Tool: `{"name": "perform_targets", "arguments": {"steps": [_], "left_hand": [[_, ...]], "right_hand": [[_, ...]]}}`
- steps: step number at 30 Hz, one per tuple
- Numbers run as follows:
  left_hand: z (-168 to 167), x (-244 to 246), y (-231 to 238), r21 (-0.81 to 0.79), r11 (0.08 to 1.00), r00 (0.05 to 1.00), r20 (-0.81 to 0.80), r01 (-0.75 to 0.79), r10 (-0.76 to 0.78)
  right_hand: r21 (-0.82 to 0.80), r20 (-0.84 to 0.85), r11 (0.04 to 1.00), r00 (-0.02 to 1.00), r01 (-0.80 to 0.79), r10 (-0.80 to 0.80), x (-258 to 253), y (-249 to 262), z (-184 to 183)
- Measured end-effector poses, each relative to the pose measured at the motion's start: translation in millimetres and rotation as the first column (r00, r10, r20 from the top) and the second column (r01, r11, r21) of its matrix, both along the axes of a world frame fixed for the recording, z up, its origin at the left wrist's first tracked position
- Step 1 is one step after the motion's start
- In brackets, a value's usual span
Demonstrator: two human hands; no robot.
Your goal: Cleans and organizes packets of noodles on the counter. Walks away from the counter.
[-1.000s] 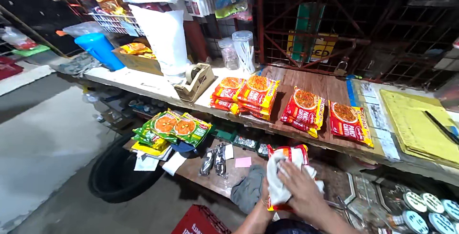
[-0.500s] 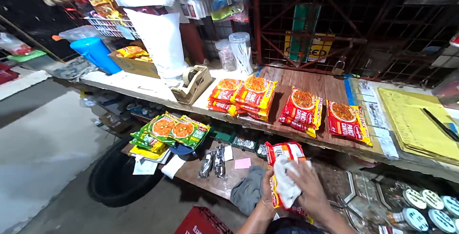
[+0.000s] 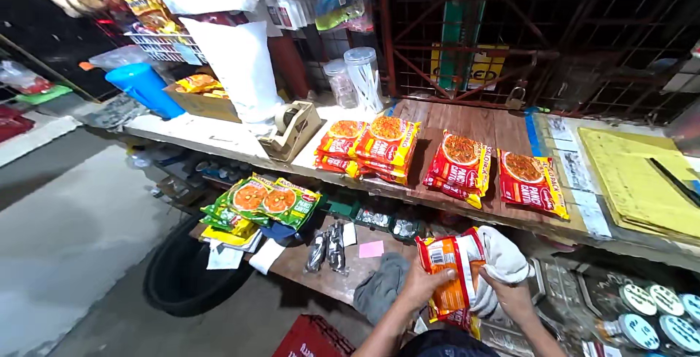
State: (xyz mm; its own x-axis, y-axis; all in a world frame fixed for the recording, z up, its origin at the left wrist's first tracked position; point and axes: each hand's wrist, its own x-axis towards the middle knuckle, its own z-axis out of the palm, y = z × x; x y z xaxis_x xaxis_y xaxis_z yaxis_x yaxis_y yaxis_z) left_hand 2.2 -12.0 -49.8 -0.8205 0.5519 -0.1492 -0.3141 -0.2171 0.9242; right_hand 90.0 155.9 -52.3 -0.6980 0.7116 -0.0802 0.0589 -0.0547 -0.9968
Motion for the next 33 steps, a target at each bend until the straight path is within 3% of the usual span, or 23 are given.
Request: {"name": "perform_targets", "arguments": {"steps": [3, 5, 6, 7, 8, 9, 10, 11, 12, 14, 15, 17, 20, 22, 24, 26, 28, 30, 33], "left_hand": [[-7, -1, -1, 0.038, 0.999, 1.0, 0.008, 0.008, -0.008], [-9, -2, -1, 0.013, 0.999, 0.999, 0.028, 0.03, -0.03], [-9, -1, -1, -0.027, 0.998, 0.998, 0.005, 0.062, -0.062], [-6, 0, -2, -0.103, 0.989, 0.992, -0.055, 0.107, -0.113], [1, 4, -4, -0.231, 0.961, 0.973, -0.141, 0.148, -0.184], [9, 7, -7, -0.377, 0.907, 0.944, -0.186, 0.189, -0.274], [15, 7, -7, -0.465, 0.855, 0.921, -0.181, 0.229, -0.345], [20, 6, -4, -0.485, 0.837, 0.917, -0.156, 0.252, -0.366], [19, 3, -1, -0.46, 0.846, 0.914, -0.155, 0.268, -0.374], [10, -3, 0, -0.415, 0.849, 0.886, -0.177, 0.328, -0.429], [5, -4, -1, -0.394, 0.849, 0.872, -0.19, 0.353, -0.451], [-2, -4, -4, -0.333, 0.864, 0.872, -0.188, 0.377, -0.453], [-10, -5, -9, -0.24, 0.915, 0.925, -0.12, 0.326, -0.361], [-16, -5, -11, -0.242, 0.932, 0.951, -0.079, 0.271, -0.297], [-16, -5, -11, -0.296, 0.903, 0.932, -0.091, 0.312, -0.351], [-10, -4, -8, -0.345, 0.849, 0.88, -0.114, 0.401, -0.462], [-10, -3, -6, -0.334, 0.841, 0.863, -0.13, 0.426, -0.489], [-13, 0, -7, -0.261, 0.904, 0.925, -0.085, 0.339, -0.371], [-14, 7, 6, -0.157, 0.985, 0.994, 0.078, -0.069, 0.082]], "right_hand": [[0.126, -0.021, 0.989, 0.997, 0.081, -0.079, -1, 18, 19], [0.357, -0.12, 0.933, 0.989, -0.042, 0.091, 6, 24, 24], [0.516, -0.092, 0.833, 0.954, -0.199, 0.285, 6, 27, 25], [0.673, 0.003, 0.65, 0.88, -0.353, 0.474, -2, 29, 29], [0.811, 0.125, 0.412, 0.81, -0.417, 0.574, -14, 27, 33], [0.852, 0.251, 0.235, 0.758, -0.469, 0.602, -25, 25, 36], [0.811, 0.362, 0.174, 0.712, -0.559, 0.601, -33, 25, 41], [0.7, 0.446, 0.214, 0.651, -0.681, 0.614, -40, 28, 49], [0.539, 0.479, 0.319, 0.596, -0.779, 0.645, -46, 32, 54], [0.196, 0.451, 0.597, 0.612, -0.778, 0.65, -54, 38, 48], [0.061, 0.452, 0.676, 0.624, -0.735, 0.638, -58, 42, 42], [-0.013, 0.405, 0.766, 0.697, -0.642, 0.592, -62, 51, 21], [0.043, 0.298, 0.921, 0.885, -0.388, 0.359, -50, 55, 15], [0.08, 0.291, 0.945, 0.914, -0.319, 0.284, -34, 48, 29], [0.063, 0.356, 0.909, 0.86, -0.413, 0.366, -20, 37, 35], [0.067, 0.383, 0.796, 0.752, -0.601, 0.536, -19, 38, 17], [0.034, 0.369, 0.792, 0.744, -0.609, 0.556, -26, 48, -4], [0.088, 0.375, 0.888, 0.841, -0.451, 0.39, -25, 62, -29], [0.158, 0.32, 0.981, 0.946, -0.109, 0.053, -3, 70, -42]]}}
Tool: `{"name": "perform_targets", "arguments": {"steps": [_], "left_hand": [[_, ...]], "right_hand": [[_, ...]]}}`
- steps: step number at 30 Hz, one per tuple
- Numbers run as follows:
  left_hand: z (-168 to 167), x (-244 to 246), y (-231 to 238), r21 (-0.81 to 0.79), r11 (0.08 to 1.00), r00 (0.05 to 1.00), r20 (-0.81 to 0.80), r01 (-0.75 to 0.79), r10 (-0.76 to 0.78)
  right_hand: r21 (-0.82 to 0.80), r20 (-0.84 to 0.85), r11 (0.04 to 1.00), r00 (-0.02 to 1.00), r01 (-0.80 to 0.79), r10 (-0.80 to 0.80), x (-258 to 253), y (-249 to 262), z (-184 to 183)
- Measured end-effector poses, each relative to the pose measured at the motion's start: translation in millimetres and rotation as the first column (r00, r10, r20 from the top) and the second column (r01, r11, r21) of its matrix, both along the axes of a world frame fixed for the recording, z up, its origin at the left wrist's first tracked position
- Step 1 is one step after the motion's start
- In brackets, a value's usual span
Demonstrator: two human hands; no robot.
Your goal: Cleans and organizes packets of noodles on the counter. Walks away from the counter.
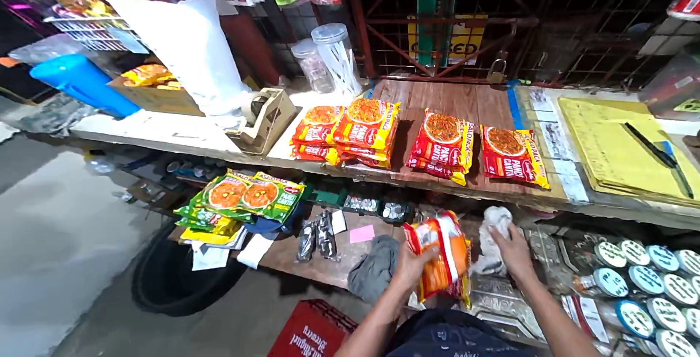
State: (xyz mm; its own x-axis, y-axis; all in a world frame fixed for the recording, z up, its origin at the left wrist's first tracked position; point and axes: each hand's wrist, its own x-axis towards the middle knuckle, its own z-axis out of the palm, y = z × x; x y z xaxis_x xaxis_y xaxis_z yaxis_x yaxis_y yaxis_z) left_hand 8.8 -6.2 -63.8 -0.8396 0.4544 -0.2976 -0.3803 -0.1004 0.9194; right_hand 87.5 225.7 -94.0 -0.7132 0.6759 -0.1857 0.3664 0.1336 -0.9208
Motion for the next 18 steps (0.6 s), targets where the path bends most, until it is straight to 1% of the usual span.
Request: {"name": "perform_targets", "arguments": {"steps": [1, 2, 3, 4, 6, 7, 8, 9, 10, 11, 12, 13, 15, 16, 17, 18], "left_hand": [[0, 1, 8, -0.003, 0.991, 0.99, 0.045, -0.131, 0.131], [-1, 2, 16, -0.011, 0.977, 0.974, 0.076, -0.212, 0.212], [-2, 4, 26, -0.017, 0.971, 0.966, 0.093, -0.24, 0.241], [-2, 10, 35, -0.019, 0.979, 0.974, 0.099, -0.204, 0.205], [-1, 29, 52, -0.009, 1.0, 0.997, 0.07, -0.01, 0.011], [0, 41, 60, -0.001, 0.994, 0.993, 0.039, 0.108, -0.108], [3, 51, 65, 0.015, 0.975, 0.975, 0.016, 0.22, -0.22], [7, 60, 68, 0.03, 0.947, 0.947, 0.014, 0.321, -0.322], [9, 65, 70, 0.045, 0.914, 0.914, 0.022, 0.403, -0.404], [9, 67, 70, 0.059, 0.892, 0.892, 0.03, 0.449, -0.451], [8, 67, 68, 0.058, 0.893, 0.894, 0.02, 0.447, -0.449], [2, 65, 65, 0.023, 0.916, 0.916, -0.021, 0.401, -0.4], [-14, 50, 55, -0.093, 0.965, 0.962, -0.104, 0.244, -0.253], [-22, 40, 48, -0.149, 0.97, 0.974, -0.096, 0.191, -0.207], [-29, 30, 41, -0.186, 0.966, 0.981, -0.048, 0.178, -0.19], [-35, 23, 36, -0.196, 0.961, 0.98, 0.023, 0.197, -0.196]], "right_hand": [[-0.016, -0.031, 0.999, 0.999, 0.034, -0.035, 9, -3, 3], [-0.032, -0.066, 0.999, 0.998, 0.008, -0.01, 17, -9, 5], [-0.05, -0.094, 0.996, 0.993, -0.073, 0.068, 24, -15, 6], [-0.062, -0.106, 0.983, 0.98, -0.174, 0.167, 29, -22, 8], [-0.088, -0.05, 0.929, 0.933, -0.359, 0.355, 33, -37, 14], [-0.115, 0.009, 0.931, 0.937, -0.345, 0.349, 34, -43, 16], [-0.148, 0.029, 0.949, 0.957, -0.28, 0.287, 36, -45, 12], [-0.192, 0.013, 0.962, 0.98, -0.193, 0.199, 41, -44, 1], [-0.267, -0.016, 0.959, 0.995, -0.095, 0.094, 46, -41, -14], [-0.377, -0.04, 0.926, 0.999, 0.005, -0.021, 49, -37, -28], [-0.475, -0.038, 0.877, 0.994, 0.068, -0.098, 54, -33, -38], [-0.546, -0.033, 0.831, 0.989, 0.106, -0.148, 58, -29, -44], [-0.631, -0.019, 0.765, 0.983, 0.13, -0.183, 65, -26, -47], [-0.658, -0.009, 0.739, 0.98, 0.143, -0.198, 67, -28, -47], [-0.677, -0.006, 0.721, 0.978, 0.151, -0.21, 69, -30, -46], [-0.69, -0.006, 0.708, 0.977, 0.15, -0.214, 70, -32, -45]]}}
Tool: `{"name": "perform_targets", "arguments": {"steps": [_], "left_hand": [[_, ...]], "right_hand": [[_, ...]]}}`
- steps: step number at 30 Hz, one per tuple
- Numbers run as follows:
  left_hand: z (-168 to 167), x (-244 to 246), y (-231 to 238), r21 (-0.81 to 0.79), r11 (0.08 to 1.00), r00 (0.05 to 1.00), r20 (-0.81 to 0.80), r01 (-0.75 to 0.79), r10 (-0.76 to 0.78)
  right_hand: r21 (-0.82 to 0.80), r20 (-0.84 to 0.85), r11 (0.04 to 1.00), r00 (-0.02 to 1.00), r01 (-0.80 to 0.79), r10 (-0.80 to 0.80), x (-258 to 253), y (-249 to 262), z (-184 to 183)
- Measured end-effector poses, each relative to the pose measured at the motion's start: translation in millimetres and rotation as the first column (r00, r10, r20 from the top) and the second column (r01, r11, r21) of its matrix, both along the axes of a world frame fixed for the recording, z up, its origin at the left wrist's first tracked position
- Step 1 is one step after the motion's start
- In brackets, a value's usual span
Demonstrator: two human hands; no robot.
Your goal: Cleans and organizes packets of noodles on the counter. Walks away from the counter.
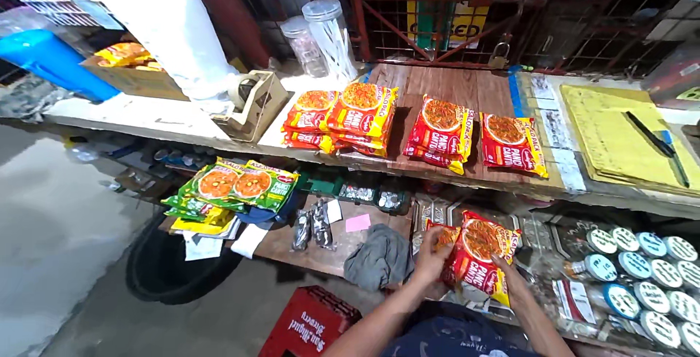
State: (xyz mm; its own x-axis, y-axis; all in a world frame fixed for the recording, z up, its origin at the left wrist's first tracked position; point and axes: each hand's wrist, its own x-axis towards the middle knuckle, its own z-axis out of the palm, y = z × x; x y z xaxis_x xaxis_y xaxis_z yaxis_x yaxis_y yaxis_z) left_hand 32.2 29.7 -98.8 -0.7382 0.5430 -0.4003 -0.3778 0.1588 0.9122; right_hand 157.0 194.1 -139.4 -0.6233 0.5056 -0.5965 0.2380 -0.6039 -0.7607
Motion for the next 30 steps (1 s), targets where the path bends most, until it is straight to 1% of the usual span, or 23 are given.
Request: {"name": "perform_targets", "arguments": {"steps": [2, 4, 6, 7, 8, 9, 10, 11, 12, 14, 15, 18, 20, 22, 23, 25, 27, 29, 30], "left_hand": [[-9, -5, -6, -0.03, 0.995, 0.986, 0.139, 0.093, -0.088], [-18, -4, -5, -0.046, 0.978, 0.958, 0.215, 0.206, -0.191], [-24, 1, 3, -0.038, 0.968, 0.928, 0.297, 0.247, -0.225], [-26, 8, 9, -0.031, 0.967, 0.914, 0.333, 0.255, -0.23], [-28, 16, 14, -0.022, 0.961, 0.899, 0.361, 0.275, -0.249], [-29, 25, 18, -0.019, 0.949, 0.884, 0.368, 0.316, -0.287], [-30, 30, 21, -0.019, 0.932, 0.87, 0.365, 0.362, -0.33], [-31, 33, 23, -0.018, 0.914, 0.857, 0.357, 0.405, -0.372], [-33, 33, 23, -0.017, 0.902, 0.849, 0.345, 0.432, -0.401], [-38, 30, 19, -0.023, 0.904, 0.859, 0.32, 0.428, -0.399], [-43, 26, 16, -0.04, 0.912, 0.874, 0.305, 0.409, -0.378], [-63, 10, 0, -0.157, 0.934, 0.93, 0.24, 0.321, -0.279], [-81, 4, -14, -0.188, 0.955, 0.956, 0.225, 0.231, -0.187], [-98, -2, -25, -0.202, 0.962, 0.958, 0.255, 0.185, -0.13], [-105, -4, -28, -0.21, 0.959, 0.956, 0.263, 0.188, -0.129], [-110, -10, -31, -0.255, 0.939, 0.957, 0.232, 0.232, -0.173], [-108, -15, -30, -0.387, 0.877, 0.958, 0.142, 0.285, -0.249], [-101, -19, -29, -0.535, 0.785, 0.941, 0.058, 0.312, -0.334], [-99, -20, -29, -0.588, 0.746, 0.932, 0.041, 0.313, -0.359]], "right_hand": [[-0.037, -0.026, 0.999, 1.0, -0.003, 0.002, 0, 0, -2], [-0.059, -0.035, 0.998, 0.999, -0.002, 0.0, -2, -1, -1], [-0.044, -0.043, 0.999, 0.999, -0.011, 0.009, -3, -1, 2], [-0.026, -0.082, 0.999, 0.996, -0.02, 0.018, -1, -1, 3], [-0.011, -0.16, 1.0, 0.987, -0.026, 0.024, 3, 1, 3], [-0.009, -0.253, 1.0, 0.967, -0.026, 0.023, 7, 6, 4], [0.0, -0.289, 1.0, 0.957, -0.013, 0.012, 13, 13, 0], [0.032, -0.253, 0.999, 0.967, 0.01, -0.002, 21, 20, -6], [0.038, -0.173, 0.998, 0.984, 0.048, -0.04, 30, 28, -15], [-0.005, 0.002, 0.994, 0.994, 0.112, -0.112, 49, 43, -31], [0.006, 0.051, 0.988, 0.986, 0.157, -0.157, 58, 49, -39], [0.047, 0.133, 0.965, 0.955, 0.26, -0.264, 78, 60, -53], [0.056, 0.153, 0.958, 0.946, 0.28, -0.286, 84, 64, -57], [0.085, 0.169, 0.969, 0.955, 0.231, -0.242, 82, 66, -59], [0.12, 0.2, 0.976, 0.958, 0.182, -0.204, 81, 67, -59], [0.243, 0.279, 0.97, 0.956, 0.023, -0.093, 73, 65, -60], [0.327, 0.355, 0.934, 0.935, -0.143, 0.019, 64, 60, -58], [0.343, 0.385, 0.915, 0.92, -0.211, 0.068, 53, 57, -54], [0.345, 0.389, 0.911, 0.917, -0.228, 0.082, 49, 57, -52]]}}
